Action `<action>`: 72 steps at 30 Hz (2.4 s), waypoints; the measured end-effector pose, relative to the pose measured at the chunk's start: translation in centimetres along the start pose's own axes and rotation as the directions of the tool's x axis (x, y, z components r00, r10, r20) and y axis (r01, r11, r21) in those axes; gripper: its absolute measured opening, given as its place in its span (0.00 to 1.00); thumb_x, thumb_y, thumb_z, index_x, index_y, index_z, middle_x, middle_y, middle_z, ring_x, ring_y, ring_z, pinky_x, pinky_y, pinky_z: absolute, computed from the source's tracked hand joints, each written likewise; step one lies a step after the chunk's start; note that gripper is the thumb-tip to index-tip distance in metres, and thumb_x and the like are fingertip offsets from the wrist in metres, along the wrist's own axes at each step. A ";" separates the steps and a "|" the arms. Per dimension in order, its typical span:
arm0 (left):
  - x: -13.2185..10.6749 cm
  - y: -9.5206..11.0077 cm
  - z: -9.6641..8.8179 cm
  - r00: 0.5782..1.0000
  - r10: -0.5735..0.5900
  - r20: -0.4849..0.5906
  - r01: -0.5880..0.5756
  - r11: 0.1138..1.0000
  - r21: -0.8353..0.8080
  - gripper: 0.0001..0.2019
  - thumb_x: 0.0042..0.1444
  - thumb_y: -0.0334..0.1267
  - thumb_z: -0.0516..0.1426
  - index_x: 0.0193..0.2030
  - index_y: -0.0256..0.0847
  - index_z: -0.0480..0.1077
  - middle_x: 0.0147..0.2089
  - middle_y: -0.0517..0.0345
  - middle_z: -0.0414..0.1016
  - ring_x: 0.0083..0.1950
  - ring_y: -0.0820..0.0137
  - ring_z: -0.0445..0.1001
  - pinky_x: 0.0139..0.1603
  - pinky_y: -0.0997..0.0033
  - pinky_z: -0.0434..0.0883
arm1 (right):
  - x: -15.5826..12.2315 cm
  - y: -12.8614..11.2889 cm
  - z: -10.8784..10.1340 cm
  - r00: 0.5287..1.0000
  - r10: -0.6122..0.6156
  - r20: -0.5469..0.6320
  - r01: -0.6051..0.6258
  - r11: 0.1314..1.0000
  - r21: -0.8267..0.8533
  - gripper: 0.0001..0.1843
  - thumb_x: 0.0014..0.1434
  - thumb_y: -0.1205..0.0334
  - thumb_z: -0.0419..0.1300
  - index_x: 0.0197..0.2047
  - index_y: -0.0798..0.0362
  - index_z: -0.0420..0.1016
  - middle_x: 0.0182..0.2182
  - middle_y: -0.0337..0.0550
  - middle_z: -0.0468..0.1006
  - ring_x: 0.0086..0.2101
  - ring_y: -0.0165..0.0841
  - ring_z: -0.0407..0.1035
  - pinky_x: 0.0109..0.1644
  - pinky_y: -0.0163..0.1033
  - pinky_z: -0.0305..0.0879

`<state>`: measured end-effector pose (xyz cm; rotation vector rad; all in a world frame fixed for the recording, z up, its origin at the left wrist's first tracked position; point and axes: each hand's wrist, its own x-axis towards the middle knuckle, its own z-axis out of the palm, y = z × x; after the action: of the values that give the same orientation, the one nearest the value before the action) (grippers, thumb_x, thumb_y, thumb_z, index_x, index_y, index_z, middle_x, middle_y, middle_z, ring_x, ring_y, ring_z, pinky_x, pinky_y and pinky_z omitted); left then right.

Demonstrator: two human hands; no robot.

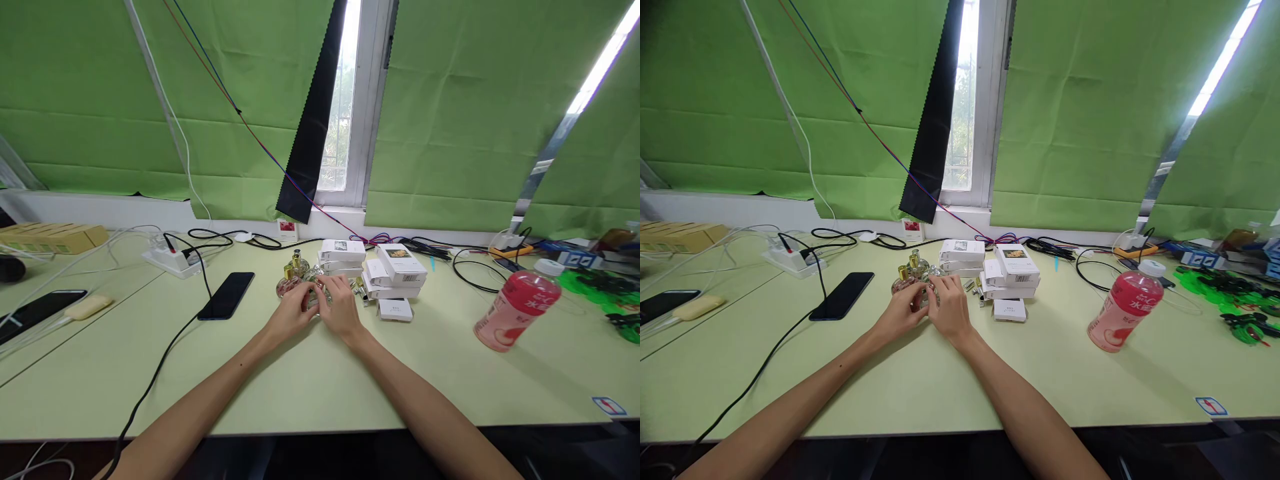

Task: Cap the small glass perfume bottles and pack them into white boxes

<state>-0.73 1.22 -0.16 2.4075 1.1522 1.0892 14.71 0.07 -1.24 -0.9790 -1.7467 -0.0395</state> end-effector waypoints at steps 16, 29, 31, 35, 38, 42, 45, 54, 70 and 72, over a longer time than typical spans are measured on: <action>0.0 0.1 0.0 1.000 -0.003 0.005 0.003 1.000 -0.009 0.06 0.59 0.37 0.57 0.41 0.38 0.70 0.30 0.62 0.66 0.29 0.72 0.62 0.31 0.72 0.58 | 0.2 0.4 0.2 0.998 0.055 -0.018 -0.056 0.998 -0.033 0.08 0.67 0.65 0.60 0.47 0.52 0.78 0.38 0.47 0.79 0.42 0.42 0.68 0.46 0.45 0.69; 0.1 0.2 -0.1 1.000 -0.008 -0.011 0.008 1.000 -0.011 0.04 0.57 0.35 0.56 0.38 0.39 0.69 0.29 0.62 0.66 0.29 0.71 0.62 0.31 0.72 0.59 | 0.0 0.2 0.1 1.000 0.010 -0.021 -0.010 0.999 -0.033 0.11 0.67 0.68 0.57 0.50 0.52 0.77 0.40 0.48 0.80 0.43 0.42 0.68 0.48 0.44 0.69; 0.1 0.2 -0.1 1.000 -0.008 -0.009 0.008 1.000 -0.010 0.04 0.57 0.36 0.56 0.38 0.39 0.69 0.29 0.62 0.66 0.29 0.71 0.62 0.31 0.72 0.59 | 0.0 0.3 0.2 1.000 0.016 -0.022 -0.017 0.999 -0.034 0.10 0.67 0.68 0.58 0.49 0.52 0.77 0.39 0.48 0.80 0.43 0.42 0.68 0.48 0.45 0.69; 0.1 0.0 -0.1 1.000 -0.004 0.001 0.004 1.000 -0.007 0.03 0.57 0.35 0.57 0.38 0.39 0.68 0.30 0.62 0.66 0.29 0.72 0.62 0.31 0.72 0.58 | 0.1 0.4 0.3 0.999 0.034 -0.016 -0.035 0.998 -0.054 0.07 0.67 0.67 0.59 0.47 0.51 0.77 0.38 0.47 0.79 0.43 0.42 0.68 0.47 0.45 0.69; 0.1 -0.1 -0.1 1.000 0.001 0.004 -0.001 1.000 -0.011 0.03 0.57 0.34 0.57 0.37 0.39 0.67 0.30 0.62 0.66 0.29 0.72 0.62 0.31 0.72 0.57 | 0.2 0.5 0.3 0.999 0.043 -0.008 -0.044 0.996 -0.072 0.04 0.66 0.65 0.60 0.44 0.52 0.75 0.38 0.47 0.78 0.42 0.42 0.68 0.46 0.45 0.68; 0.1 -0.1 -0.1 1.000 -0.001 0.015 0.001 1.000 -0.011 0.03 0.57 0.35 0.57 0.36 0.40 0.67 0.29 0.63 0.65 0.29 0.72 0.61 0.31 0.72 0.57 | 0.3 0.4 0.2 0.998 0.058 -0.006 -0.059 0.995 -0.086 0.02 0.67 0.64 0.61 0.42 0.52 0.74 0.38 0.47 0.77 0.42 0.42 0.68 0.46 0.44 0.68; 0.1 -0.1 -0.1 1.000 -0.009 0.015 0.009 1.000 0.000 0.04 0.56 0.35 0.57 0.35 0.40 0.65 0.29 0.63 0.64 0.29 0.72 0.61 0.31 0.72 0.57 | 0.2 0.3 0.2 0.998 0.059 -0.011 -0.060 0.996 -0.070 0.03 0.67 0.63 0.60 0.44 0.52 0.75 0.38 0.47 0.78 0.42 0.42 0.68 0.46 0.44 0.68; 0.0 -0.2 -0.1 0.999 -0.030 0.024 0.030 1.000 0.006 0.05 0.58 0.38 0.57 0.37 0.39 0.66 0.29 0.63 0.64 0.29 0.71 0.61 0.31 0.71 0.57 | 0.0 0.3 0.2 1.000 0.001 0.000 -0.001 1.000 -0.004 0.10 0.69 0.68 0.55 0.49 0.52 0.77 0.40 0.48 0.80 0.43 0.42 0.68 0.48 0.45 0.69; 0.0 -0.4 0.0 1.000 -0.018 0.017 0.018 1.000 0.004 0.05 0.57 0.36 0.57 0.33 0.41 0.63 0.28 0.63 0.63 0.29 0.71 0.61 0.31 0.71 0.56 | 0.1 0.4 0.5 0.999 0.018 -0.027 -0.019 0.999 -0.039 0.03 0.68 0.65 0.59 0.43 0.51 0.74 0.38 0.47 0.77 0.41 0.41 0.67 0.46 0.45 0.68; 0.0 -0.4 0.0 0.999 -0.031 0.022 0.030 1.000 0.003 0.05 0.58 0.36 0.56 0.34 0.41 0.63 0.29 0.63 0.63 0.29 0.71 0.61 0.31 0.71 0.56 | 0.1 0.3 0.4 1.000 0.005 -0.031 -0.006 1.000 -0.014 0.05 0.69 0.66 0.57 0.44 0.51 0.74 0.39 0.47 0.78 0.42 0.41 0.67 0.47 0.45 0.68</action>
<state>-0.98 1.48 -0.43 2.3900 1.1803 1.0501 14.60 0.48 -1.47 -0.9885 -1.7175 -0.0636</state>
